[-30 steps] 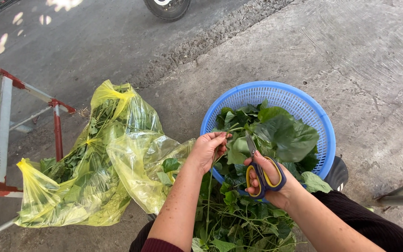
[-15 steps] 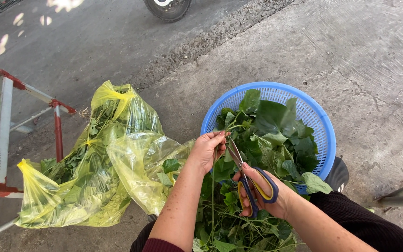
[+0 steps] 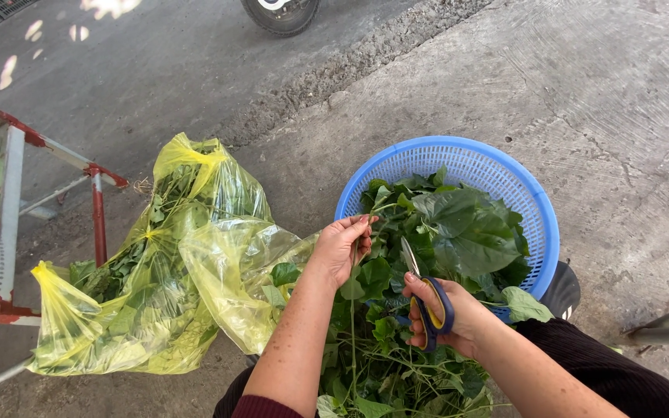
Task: The person uses scissors to trim leafy green vegetables, cutting stems and placing the trimmed leaves into a blue basket. The person handles the greens one at a time, repeatedly cutting and discarding stems.
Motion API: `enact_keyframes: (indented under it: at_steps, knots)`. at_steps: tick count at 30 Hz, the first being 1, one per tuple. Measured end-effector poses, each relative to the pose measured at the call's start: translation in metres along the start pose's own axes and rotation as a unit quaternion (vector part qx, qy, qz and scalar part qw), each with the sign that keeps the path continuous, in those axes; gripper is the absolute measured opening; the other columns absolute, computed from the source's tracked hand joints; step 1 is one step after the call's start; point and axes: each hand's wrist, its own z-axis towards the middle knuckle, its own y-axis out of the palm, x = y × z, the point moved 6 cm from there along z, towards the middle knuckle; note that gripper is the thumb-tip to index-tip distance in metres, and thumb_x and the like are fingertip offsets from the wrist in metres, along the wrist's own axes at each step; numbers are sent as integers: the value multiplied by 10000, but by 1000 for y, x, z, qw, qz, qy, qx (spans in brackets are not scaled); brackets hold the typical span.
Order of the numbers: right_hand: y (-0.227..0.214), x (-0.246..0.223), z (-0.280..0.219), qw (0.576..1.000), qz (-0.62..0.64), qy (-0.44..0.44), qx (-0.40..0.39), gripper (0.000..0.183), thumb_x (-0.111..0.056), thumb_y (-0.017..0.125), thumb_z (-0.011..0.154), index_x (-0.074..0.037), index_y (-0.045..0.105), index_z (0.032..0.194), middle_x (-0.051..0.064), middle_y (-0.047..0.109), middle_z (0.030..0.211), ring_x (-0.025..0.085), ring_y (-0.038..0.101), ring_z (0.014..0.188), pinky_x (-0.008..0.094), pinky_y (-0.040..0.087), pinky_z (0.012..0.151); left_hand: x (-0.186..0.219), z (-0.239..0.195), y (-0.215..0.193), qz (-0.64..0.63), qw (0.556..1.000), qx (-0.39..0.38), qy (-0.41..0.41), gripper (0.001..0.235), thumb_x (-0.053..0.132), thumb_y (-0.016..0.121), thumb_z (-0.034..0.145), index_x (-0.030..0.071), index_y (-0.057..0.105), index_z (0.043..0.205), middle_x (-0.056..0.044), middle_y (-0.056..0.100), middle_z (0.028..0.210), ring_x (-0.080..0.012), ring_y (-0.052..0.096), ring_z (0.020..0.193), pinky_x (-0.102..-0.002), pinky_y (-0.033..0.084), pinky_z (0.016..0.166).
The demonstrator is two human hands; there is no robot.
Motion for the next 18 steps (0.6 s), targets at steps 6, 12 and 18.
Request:
enact_keyframes:
  at_steps: [6,12,18]
  knots:
    - [-2,-1,-2,999,24,26,37,543,-497,550,798,-36,482,1077,196,510,747,336,545,658,532,534,652,4,-4,-9,15,1000,7,8,124,75,567,914,16,644,991,-23,594,653,-68,534,518,-186,461,480]
    - [-50,11,51,977,158,-105,91,455,-436,645,834,-48,484,1008,185,544,750,369,612,641,606,543,607,17,-37,0,103,993,-46,43,108,116,686,816,37,671,887,-22,627,601,-93,634,513,-176,542,464]
    - [-85,-5,66,956,194,-155,159,398,-331,617,856,-84,423,1101,207,551,854,394,611,768,663,461,767,-34,-77,17,489,829,-227,-146,261,202,717,797,88,680,1029,-107,681,934,-250,643,899,-394,508,863]
